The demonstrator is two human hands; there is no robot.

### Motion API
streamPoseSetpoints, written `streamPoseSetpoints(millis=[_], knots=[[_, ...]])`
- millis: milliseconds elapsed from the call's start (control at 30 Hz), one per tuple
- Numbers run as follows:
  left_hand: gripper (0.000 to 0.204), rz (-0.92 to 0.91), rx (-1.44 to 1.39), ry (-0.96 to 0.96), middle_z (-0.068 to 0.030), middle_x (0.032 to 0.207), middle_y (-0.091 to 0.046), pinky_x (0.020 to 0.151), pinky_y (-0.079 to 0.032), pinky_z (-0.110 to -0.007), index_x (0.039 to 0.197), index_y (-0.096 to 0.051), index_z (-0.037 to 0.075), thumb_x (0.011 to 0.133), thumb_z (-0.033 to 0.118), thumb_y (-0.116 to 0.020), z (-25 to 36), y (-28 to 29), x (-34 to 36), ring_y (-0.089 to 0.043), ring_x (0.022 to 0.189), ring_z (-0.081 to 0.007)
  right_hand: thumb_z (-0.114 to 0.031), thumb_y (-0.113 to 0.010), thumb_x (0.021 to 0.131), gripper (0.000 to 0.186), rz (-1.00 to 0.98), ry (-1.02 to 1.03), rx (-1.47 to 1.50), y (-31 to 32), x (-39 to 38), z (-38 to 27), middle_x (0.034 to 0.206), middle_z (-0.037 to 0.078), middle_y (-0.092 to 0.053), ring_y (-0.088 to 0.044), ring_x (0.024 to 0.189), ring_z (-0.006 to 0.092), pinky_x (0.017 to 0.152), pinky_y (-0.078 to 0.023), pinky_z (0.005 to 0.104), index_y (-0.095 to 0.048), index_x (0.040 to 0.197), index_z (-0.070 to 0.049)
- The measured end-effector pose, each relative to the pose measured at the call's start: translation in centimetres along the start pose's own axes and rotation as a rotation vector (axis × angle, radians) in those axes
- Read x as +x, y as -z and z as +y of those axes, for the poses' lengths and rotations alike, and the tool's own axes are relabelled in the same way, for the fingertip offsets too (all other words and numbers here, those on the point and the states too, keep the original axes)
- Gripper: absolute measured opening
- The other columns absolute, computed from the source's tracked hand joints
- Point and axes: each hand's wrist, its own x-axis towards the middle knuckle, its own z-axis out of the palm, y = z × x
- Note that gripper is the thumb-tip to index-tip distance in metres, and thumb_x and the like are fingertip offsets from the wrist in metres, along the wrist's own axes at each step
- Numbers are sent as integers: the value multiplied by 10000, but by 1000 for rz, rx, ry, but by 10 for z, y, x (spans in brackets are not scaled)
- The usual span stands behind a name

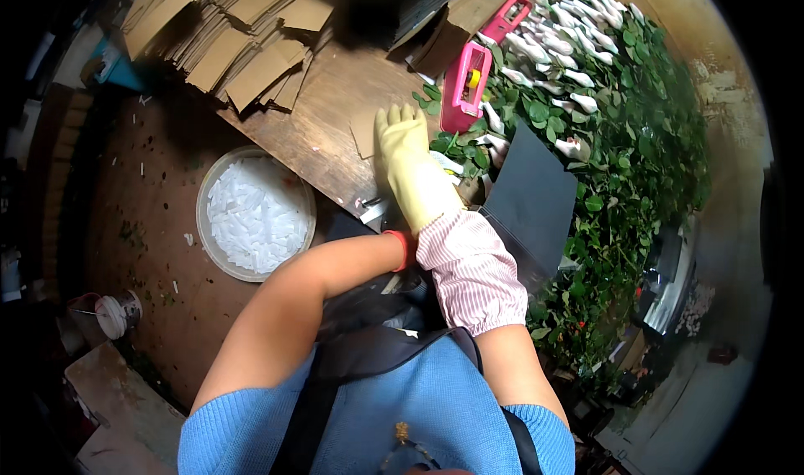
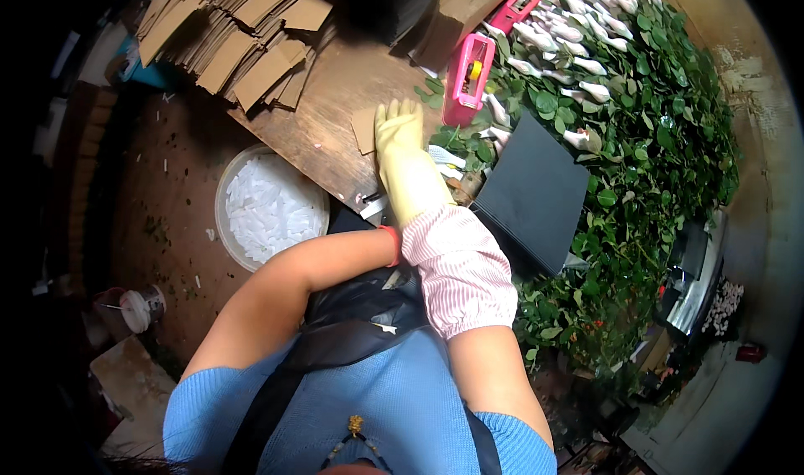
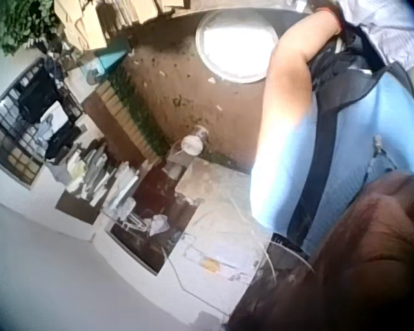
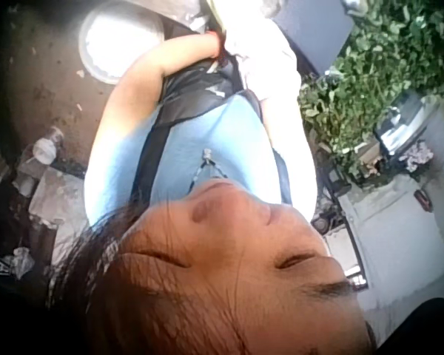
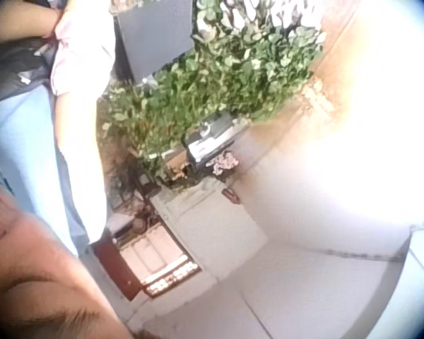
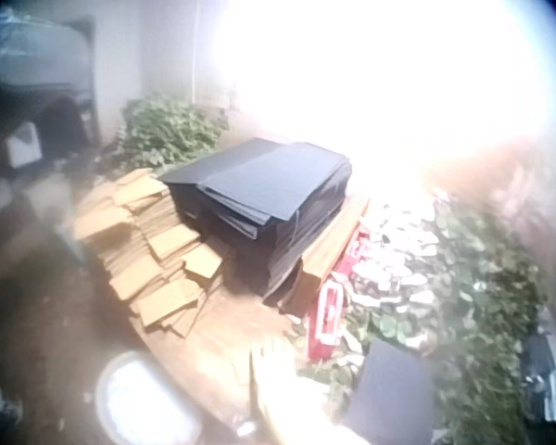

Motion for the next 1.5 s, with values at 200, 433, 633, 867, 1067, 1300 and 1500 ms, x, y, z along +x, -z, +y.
streamPoseSetpoints(millis=[200,433,633,867,1067,1300,1500], knots=[[661,26,-18,23,-168,1574,-467,1247,-306,-480,1534,-482,91,977,409,-641,-4,-1,-1,-408,1483,-377,-177,-565,962,286,235,-20,-28,-24,-36,-9,1176,107,-733,-647,1150,304,1023,-493,439,-758,1154,-90],[591,-13,-75,-12,-163,1516,-520,1222,-341,-471,1492,-521,88,982,364,-633,0,0,3,-450,1445,-371,-28,-700,891,321,698,205,462,84,-202,38,998,115,-725,-705,804,266,708,-569,325,-700,1212,-42],[533,-53,-152,-20,-159,1467,-565,1201,-372,-463,1456,-554,85,985,326,-626,-1,2,3,-487,1412,-367,-266,-677,1071,205,-152,-786,1254,17,-306,54,850,-53,-670,-605,776,47,725,-509,231,-699,1067,-62],[469,-58,-209,17,-154,1410,-618,1176,-407,-454,1414,-593,82,990,281,-618,4,3,1,-529,1373,-361,-303,-663,1070,276,-335,-720,1646,-55,-302,95,875,77,-767,-755,762,143,658,-582,250,-661,1050,-27],[455,177,334,-160,-188,1364,-628,1076,-487,-462,1340,-656,58,912,208,-699,-10,52,-32,-593,1267,-340,-319,-633,1083,284,-394,-847,1556,-63,-288,87,840,72,-764,-735,699,139,629,-575,253,-674,1064,-39],[495,131,123,-111,-154,1204,-714,884,-581,-446,1274,-685,18,782,74,-678,21,55,-20,-685,1005,-346,-334,-582,1096,326,-412,-838,1341,-32,-282,76,791,36,-740,-678,633,123,607,-547,299,-692,1112,-28],[462,-136,149,19,-173,1291,-673,952,-575,-440,1287,-645,-25,833,59,-679,28,39,-10,-637,1163,-385,-352,-562,1093,351,-543,-733,961,36,-299,89,759,37,-720,-683,663,152,669,-562,301,-707,1140,-36]])
